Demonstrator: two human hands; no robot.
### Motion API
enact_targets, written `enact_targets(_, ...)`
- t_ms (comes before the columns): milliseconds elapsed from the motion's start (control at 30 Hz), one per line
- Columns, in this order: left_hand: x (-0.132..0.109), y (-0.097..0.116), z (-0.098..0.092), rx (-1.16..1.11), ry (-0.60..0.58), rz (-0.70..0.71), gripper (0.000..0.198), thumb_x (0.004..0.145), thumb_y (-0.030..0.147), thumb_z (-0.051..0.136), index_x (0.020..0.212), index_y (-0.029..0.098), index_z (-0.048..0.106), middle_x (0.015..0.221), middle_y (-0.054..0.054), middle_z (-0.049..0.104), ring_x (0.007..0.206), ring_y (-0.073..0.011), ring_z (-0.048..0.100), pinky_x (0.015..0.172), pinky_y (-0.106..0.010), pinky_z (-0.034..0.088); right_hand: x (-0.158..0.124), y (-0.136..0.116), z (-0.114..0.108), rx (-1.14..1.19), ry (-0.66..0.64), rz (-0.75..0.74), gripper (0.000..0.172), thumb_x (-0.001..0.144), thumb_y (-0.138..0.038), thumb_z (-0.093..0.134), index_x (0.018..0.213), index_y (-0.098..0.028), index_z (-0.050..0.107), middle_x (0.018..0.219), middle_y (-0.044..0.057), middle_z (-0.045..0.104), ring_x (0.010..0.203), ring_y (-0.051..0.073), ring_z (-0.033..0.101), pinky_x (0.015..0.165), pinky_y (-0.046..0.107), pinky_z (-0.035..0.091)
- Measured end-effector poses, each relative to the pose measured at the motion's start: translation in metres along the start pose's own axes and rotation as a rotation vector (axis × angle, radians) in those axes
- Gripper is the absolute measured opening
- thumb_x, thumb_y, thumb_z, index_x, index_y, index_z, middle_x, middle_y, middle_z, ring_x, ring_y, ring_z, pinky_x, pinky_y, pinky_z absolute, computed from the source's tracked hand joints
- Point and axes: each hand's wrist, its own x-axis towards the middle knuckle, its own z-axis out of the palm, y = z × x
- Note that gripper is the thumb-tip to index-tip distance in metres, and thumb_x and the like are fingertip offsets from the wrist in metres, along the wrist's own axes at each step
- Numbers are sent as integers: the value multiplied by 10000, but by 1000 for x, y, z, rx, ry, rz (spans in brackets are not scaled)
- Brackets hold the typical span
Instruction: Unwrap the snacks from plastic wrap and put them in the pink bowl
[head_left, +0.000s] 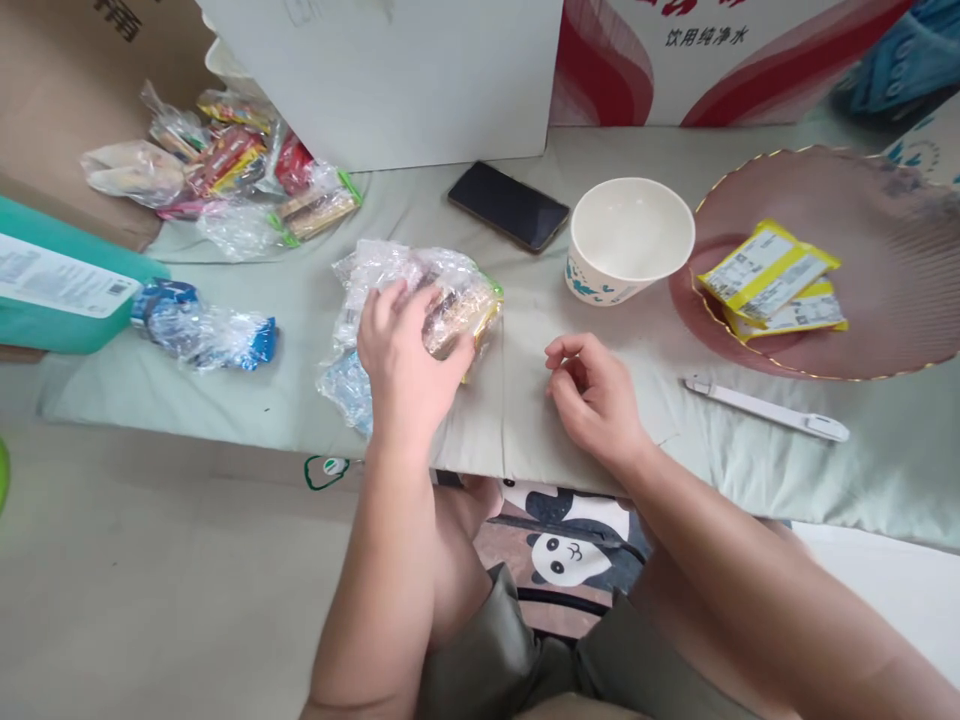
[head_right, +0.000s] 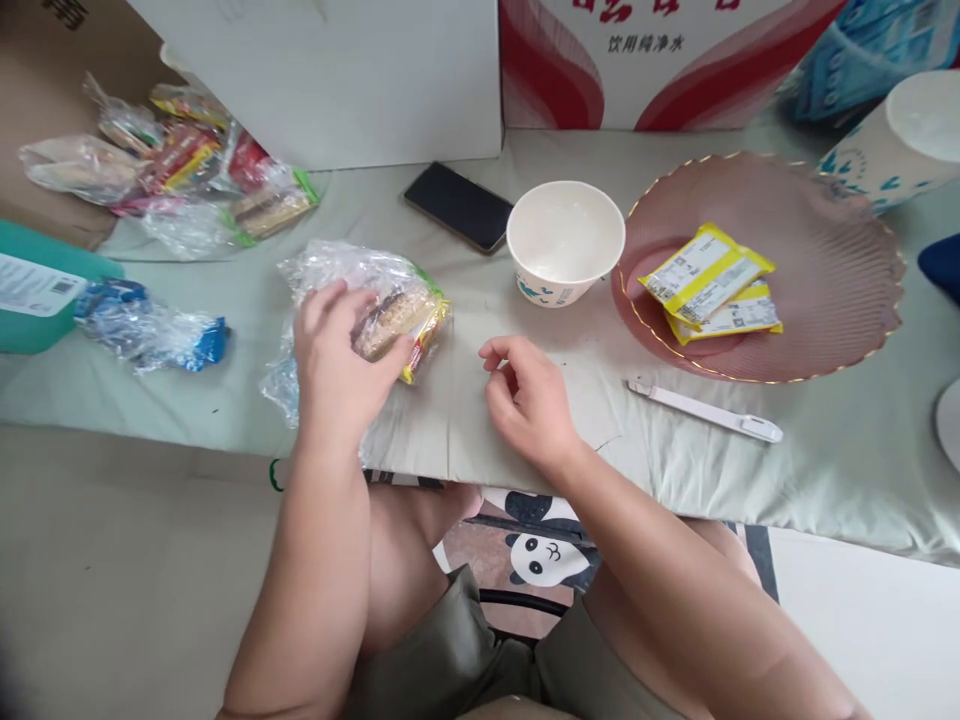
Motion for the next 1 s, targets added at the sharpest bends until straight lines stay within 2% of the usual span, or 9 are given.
enact_targets(200,-3,-14,2,-59,12,54,610,724,172,842,1271,329,622,1292,-79,676,1391,-406,520,1212,-694,328,0,-4,2,-32,-19,-4,260,779,-94,491,970,-245,586,786,-20,639,600,133,553,624,303,437)
enact_targets(267,-4,-12,-4,-68,59,91,564,743,162,830,1243,331,630,1271,-64,686,1366,-380,550,1229,-671,324,0,-4,2,-34,-16,4,250,780,-101,493,963,-246,583,782,-20,639,590,133,549,622,308,441)
enact_targets(433,-8,3,-20,-178,112,263,504,801,174,782,1252,311,604,1258,-51,676,1258,-304,627,1129,-522,501,-4,-4,-3,47,-10,50,206,810,-151,531,987,-248,566,829,-17,645,607,129,578,638,314,479)
enact_targets(567,-14,21,-20,-298,-97,445,487,806,146,777,1233,300,601,1236,-34,690,1202,-265,660,1088,-447,549,-8,-1,-14,397,-9,161,286,933,-386,495,1197,-278,497,1109,40,643,765,153,677,598,303,538)
enact_targets(667,-22,34,-10,-332,-287,525,605,792,69,744,1314,310,554,1293,-35,674,1269,-266,635,1144,-448,522,-11,1,-25,430,-20,233,409,920,-456,567,1268,-302,417,1062,34,648,735,156,654,523,276,510)
enact_targets(767,-32,42,3,-334,-299,415,800,753,55,759,1433,339,448,1479,-71,551,1421,-310,523,1190,-495,490,-16,0,-37,328,41,258,564,866,-342,654,1342,-315,353,942,4,644,662,152,618,532,285,496)
enact_targets(833,-40,47,11,-396,-278,263,816,771,84,747,1462,343,399,1521,-93,494,1416,-305,526,1104,-463,566,-22,-1,-44,283,91,249,591,831,-290,659,1341,-308,360,907,-4,623,648,151,595,544,292,485)
enact_targets(933,-48,54,21,-569,-359,149,632,841,128,655,1411,303,445,1449,-102,540,1312,-252,604,957,-354,637,-33,-4,-56,163,107,275,393,789,-303,671,1110,-275,447,841,-27,564,601,126,515,531,284,441)
enact_targets(1000,-51,60,26,-648,-448,164,539,863,183,642,1372,274,488,1428,-111,561,1308,-249,608,973,-342,631,-39,-7,-63,6,99,276,320,768,-344,701,949,-263,450,790,-42,531,583,114,458,533,282,409)
